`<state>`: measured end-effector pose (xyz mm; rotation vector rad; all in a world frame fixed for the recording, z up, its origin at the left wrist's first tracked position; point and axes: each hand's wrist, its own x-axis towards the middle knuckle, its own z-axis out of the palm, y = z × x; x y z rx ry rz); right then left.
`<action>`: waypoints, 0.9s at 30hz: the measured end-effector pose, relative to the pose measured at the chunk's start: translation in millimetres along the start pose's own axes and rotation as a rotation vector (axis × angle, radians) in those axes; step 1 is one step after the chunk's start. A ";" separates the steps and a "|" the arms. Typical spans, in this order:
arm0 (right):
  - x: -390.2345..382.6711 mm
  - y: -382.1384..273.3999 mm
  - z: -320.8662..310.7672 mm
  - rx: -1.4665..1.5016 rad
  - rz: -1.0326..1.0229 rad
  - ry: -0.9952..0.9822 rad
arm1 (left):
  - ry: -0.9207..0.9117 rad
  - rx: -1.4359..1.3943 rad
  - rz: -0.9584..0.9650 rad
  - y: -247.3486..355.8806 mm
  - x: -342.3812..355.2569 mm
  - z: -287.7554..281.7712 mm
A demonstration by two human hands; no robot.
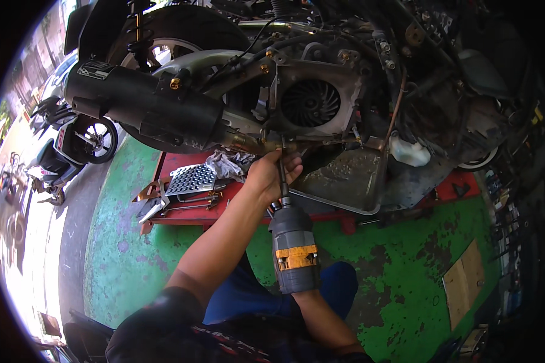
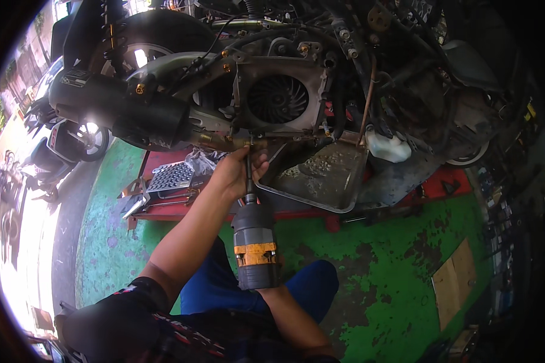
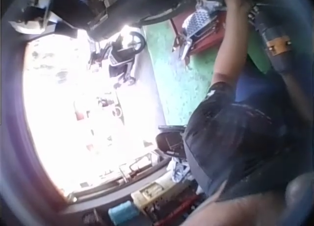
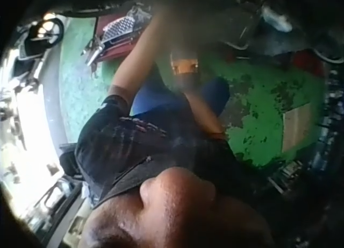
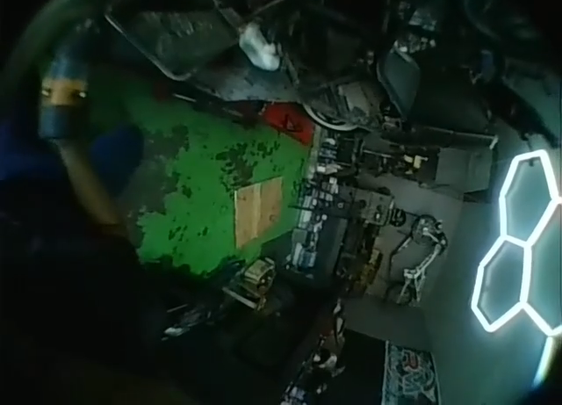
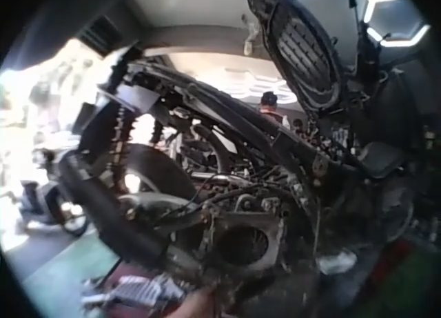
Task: Removing an engine shroud and cooling fan from a motorcycle using an impact driver and hand tools.
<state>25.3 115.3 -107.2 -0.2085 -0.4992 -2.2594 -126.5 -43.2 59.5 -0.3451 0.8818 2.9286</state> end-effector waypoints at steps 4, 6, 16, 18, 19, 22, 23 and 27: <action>-13.0 0.6 3.7 0.066 0.022 0.037 | -0.081 -0.064 -0.029 3.9 -1.0 -9.1; -17.9 -0.1 8.5 0.058 0.026 0.050 | -0.086 -0.031 -0.015 2.8 -0.9 -13.1; 32.5 12.0 63.8 -0.308 -0.047 0.121 | -0.031 -0.092 -0.045 -4.1 1.5 0.6; 53.0 15.0 79.7 -0.526 -0.122 0.140 | -0.145 -0.079 -0.087 4.3 -30.9 -5.8; 60.8 16.5 86.8 -0.653 -0.166 0.199 | -0.237 -0.067 -0.146 10.5 -46.0 -7.4; 77.3 17.0 97.5 -0.804 -0.139 0.131 | -0.301 -0.126 -0.121 23.8 -71.8 -0.5; 79.5 17.8 96.7 -0.845 -0.131 0.160 | -0.258 -0.111 -0.114 28.6 -76.8 2.6; 85.2 15.2 82.4 -1.544 -0.232 0.335 | -0.193 0.144 -0.042 46.8 -78.9 15.8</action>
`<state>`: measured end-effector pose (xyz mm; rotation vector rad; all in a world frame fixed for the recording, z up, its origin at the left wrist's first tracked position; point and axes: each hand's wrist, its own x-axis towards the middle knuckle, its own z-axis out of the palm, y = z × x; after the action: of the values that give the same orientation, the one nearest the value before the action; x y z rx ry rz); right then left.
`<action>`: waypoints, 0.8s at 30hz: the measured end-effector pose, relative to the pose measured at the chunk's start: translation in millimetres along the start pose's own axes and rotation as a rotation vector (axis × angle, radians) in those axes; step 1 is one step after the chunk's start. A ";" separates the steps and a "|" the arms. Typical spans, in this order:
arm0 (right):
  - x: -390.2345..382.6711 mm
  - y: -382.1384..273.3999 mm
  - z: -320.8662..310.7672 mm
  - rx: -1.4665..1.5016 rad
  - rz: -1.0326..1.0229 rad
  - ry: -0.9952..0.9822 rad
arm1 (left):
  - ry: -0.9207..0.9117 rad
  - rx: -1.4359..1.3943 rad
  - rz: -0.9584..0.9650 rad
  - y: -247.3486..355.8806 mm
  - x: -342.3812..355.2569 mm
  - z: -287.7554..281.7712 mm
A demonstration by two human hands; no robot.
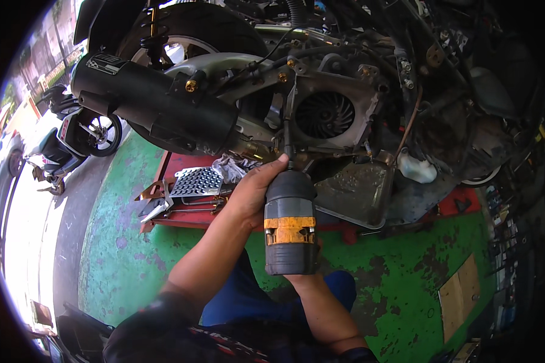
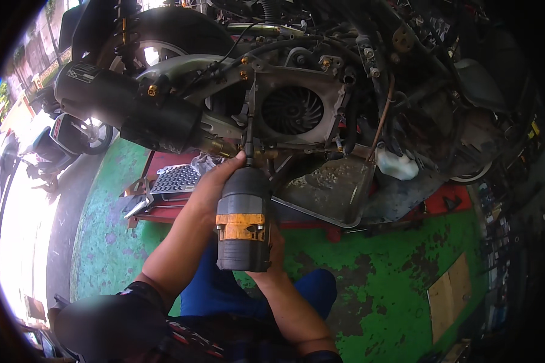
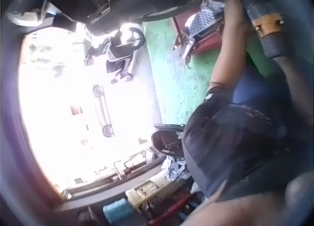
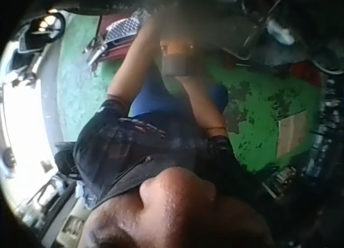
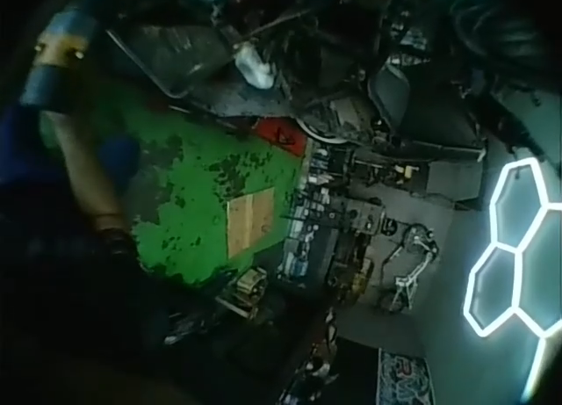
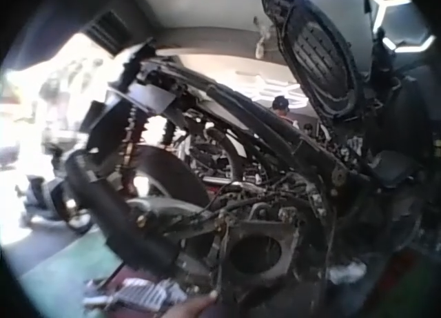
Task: Removing an engine shroud and cooling fan from a motorcycle using an impact driver and hand tools.
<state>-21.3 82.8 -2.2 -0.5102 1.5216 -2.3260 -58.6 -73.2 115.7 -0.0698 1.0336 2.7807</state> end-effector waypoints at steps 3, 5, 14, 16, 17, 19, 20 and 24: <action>6.7 7.4 8.3 -0.014 -0.082 0.047 | 0.061 0.069 -0.018 9.3 9.1 2.7; 11.0 5.3 23.8 0.284 -0.047 0.092 | 0.064 0.030 -0.037 12.1 12.5 0.3; 6.3 -72.7 34.5 -0.924 -0.384 0.083 | -0.231 -0.307 -0.056 4.5 22.4 -6.7; 8.6 -72.8 33.6 -1.009 -0.429 0.068 | -0.183 -0.314 -0.064 3.6 23.0 -4.6; 10.4 -68.9 35.0 -0.729 -0.273 0.095 | -0.187 -0.314 -0.066 3.4 22.8 -3.1; 11.8 -60.6 35.1 -0.446 -0.123 0.114 | -0.116 -0.324 -0.100 4.4 22.5 0.5; 11.5 -56.9 34.0 -0.554 -0.156 0.114 | -0.117 -0.323 -0.099 5.0 21.5 2.3; 6.3 -40.3 34.6 0.267 0.011 0.092 | 0.011 -0.134 -0.063 5.5 17.2 10.0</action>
<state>-13.7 67.5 48.6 -0.3295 1.2183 -2.5233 -76.4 -68.3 125.1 -0.1324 0.8307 2.7912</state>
